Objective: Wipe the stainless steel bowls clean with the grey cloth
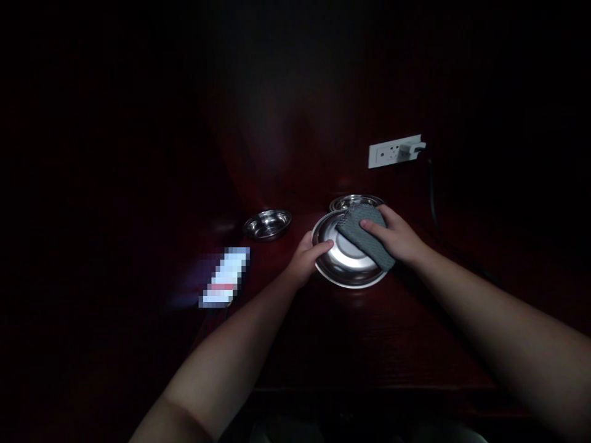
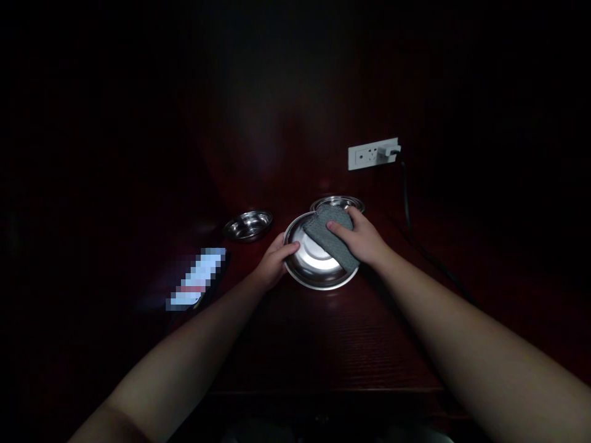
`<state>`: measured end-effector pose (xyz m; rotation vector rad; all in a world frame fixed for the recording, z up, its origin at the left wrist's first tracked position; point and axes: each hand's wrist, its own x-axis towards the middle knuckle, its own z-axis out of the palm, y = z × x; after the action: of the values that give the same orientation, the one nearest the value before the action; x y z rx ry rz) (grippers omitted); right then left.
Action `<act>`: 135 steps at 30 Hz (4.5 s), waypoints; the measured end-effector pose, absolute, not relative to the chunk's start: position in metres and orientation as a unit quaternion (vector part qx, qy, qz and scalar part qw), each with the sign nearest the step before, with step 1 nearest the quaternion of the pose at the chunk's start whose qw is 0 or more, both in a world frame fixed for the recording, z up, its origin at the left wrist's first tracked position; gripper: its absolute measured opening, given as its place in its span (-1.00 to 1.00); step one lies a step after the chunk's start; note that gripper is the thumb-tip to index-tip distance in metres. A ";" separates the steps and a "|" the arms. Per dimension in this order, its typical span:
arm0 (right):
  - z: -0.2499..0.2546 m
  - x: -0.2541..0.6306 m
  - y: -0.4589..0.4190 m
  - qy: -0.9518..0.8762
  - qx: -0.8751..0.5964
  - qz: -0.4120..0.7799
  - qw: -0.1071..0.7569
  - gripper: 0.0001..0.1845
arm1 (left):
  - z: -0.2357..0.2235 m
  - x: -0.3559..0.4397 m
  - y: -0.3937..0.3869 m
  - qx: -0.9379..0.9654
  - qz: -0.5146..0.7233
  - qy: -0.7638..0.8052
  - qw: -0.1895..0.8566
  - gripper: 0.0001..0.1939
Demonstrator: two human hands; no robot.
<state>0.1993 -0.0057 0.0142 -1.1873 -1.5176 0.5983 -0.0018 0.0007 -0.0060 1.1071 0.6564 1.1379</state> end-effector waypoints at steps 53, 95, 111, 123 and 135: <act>0.015 0.202 -0.005 -0.654 -0.488 0.279 0.507 -0.57 | -0.010 -0.003 0.003 0.501 0.487 0.288 0.655 -0.54; 0.017 0.203 -0.006 -0.661 -0.494 0.289 0.486 -0.59 | -0.004 -0.001 -0.003 0.500 0.485 0.293 0.655 -0.59; 0.018 0.200 -0.007 -0.635 -0.500 0.319 0.495 -0.56 | -0.003 0.001 -0.003 0.459 0.500 0.305 0.668 -0.62; 0.011 0.201 0.002 -0.540 -0.527 0.303 0.582 -0.55 | -0.001 -0.001 -0.012 0.453 0.482 0.226 0.715 -0.43; 0.014 0.197 -0.003 -0.561 -0.534 0.289 0.563 -0.53 | -0.004 0.000 -0.006 0.491 0.504 0.268 0.658 -0.39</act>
<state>0.1969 -0.0030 0.0142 -1.2570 -1.3204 0.6803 0.0000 -0.0062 -0.0038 1.1129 0.6062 1.1426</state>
